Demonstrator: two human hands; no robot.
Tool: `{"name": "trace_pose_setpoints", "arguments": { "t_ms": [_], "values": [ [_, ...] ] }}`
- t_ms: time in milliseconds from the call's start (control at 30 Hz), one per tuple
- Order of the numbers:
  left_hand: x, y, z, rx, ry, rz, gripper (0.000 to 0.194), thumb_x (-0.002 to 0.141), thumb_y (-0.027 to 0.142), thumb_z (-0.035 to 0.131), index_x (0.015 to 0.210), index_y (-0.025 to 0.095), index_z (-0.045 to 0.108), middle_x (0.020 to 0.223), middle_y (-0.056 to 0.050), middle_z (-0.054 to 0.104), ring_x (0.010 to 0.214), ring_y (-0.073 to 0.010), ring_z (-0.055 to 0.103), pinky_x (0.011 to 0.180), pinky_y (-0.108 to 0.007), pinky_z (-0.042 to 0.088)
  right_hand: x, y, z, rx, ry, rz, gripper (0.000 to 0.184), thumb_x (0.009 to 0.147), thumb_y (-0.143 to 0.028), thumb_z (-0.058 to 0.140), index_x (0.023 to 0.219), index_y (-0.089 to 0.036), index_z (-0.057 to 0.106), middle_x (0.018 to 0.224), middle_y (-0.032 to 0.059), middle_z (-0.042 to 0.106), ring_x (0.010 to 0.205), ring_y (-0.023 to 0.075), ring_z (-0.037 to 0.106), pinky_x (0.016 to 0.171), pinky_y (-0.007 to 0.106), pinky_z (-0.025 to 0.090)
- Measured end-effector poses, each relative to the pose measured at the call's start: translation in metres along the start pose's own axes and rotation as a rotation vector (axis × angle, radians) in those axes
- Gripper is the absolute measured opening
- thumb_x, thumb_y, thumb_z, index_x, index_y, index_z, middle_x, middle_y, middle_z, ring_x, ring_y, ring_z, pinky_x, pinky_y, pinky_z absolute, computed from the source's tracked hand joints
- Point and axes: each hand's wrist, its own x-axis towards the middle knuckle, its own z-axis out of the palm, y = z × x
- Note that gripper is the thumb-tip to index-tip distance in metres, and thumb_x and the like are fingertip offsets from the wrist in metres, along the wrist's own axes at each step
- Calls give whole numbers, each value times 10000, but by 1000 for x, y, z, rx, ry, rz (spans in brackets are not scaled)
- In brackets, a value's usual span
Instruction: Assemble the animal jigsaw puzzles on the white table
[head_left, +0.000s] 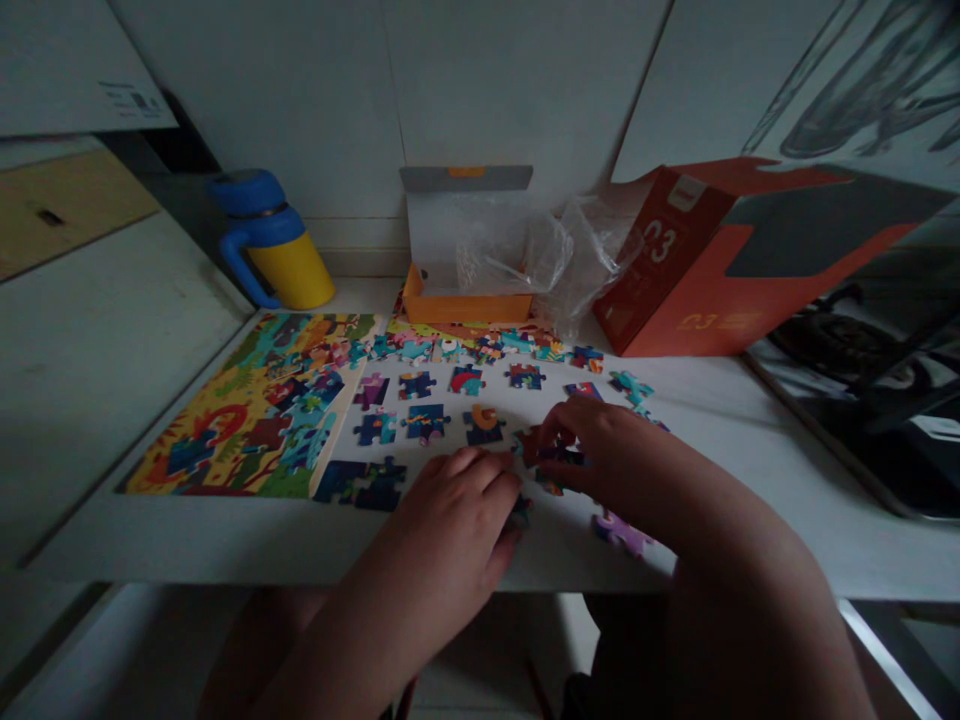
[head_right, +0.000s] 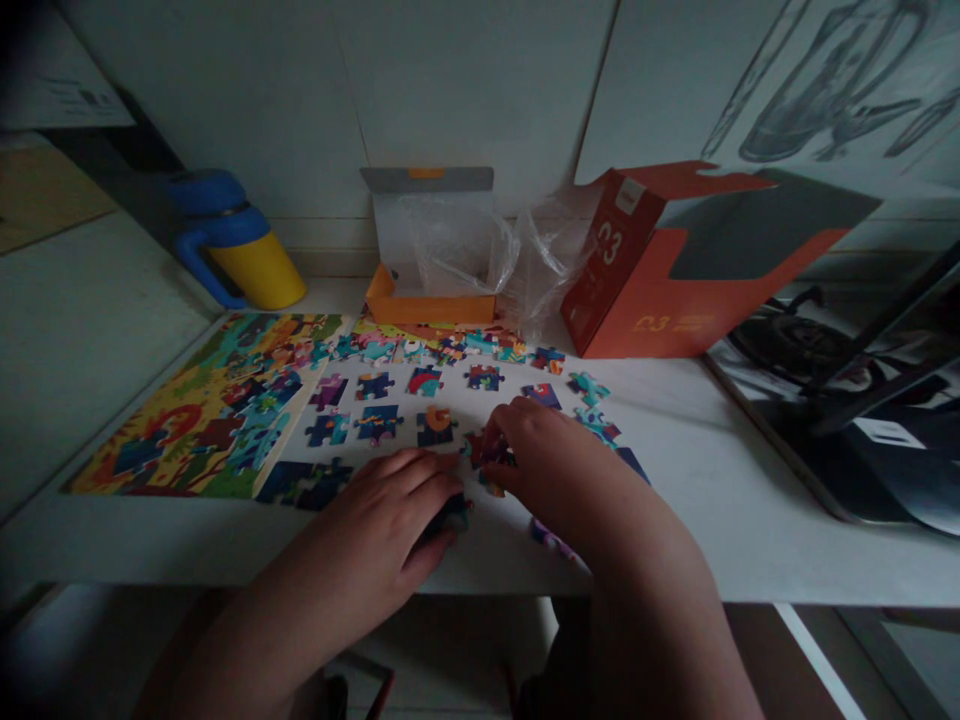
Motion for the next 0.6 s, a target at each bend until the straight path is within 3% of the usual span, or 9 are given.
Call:
{"name": "trace_pose_setpoints", "arguments": {
  "t_ms": [167,467,533,600],
  "values": [
    [1,-3,-5,-4,-12,8,267,975,103,689,1214,222,688,1352,-67,709,1302,-284,623,1160,-519,524,-3,-10,-6,102,-46,-53,109,924,-146,705,922,-246,747,894,4,766,777,168,670,686,280,426],
    [-4,-10,-13,-2,-42,2,254,943,69,710,1137,231,689,1324,-48,716,1269,-274,627,1148,-504,519,12,-7,-3,114,275,1,58,981,-173,684,970,-207,730,977,49,790,855,191,698,753,294,455],
    [-5,-11,-13,-1,-42,8,260,939,71,717,1139,234,690,1322,-44,717,1274,-273,627,1162,-505,510,6,-7,-8,135,216,1,69,967,-175,695,975,-226,742,925,26,794,816,183,704,726,284,459],
    [-6,-12,-14,5,-40,12,266,940,72,722,1149,233,692,1321,-42,717,1272,-269,630,1164,-500,512,0,-8,-11,154,61,-11,126,934,-147,710,968,-254,767,886,-1,797,783,173,714,706,274,469]
  ]
}}
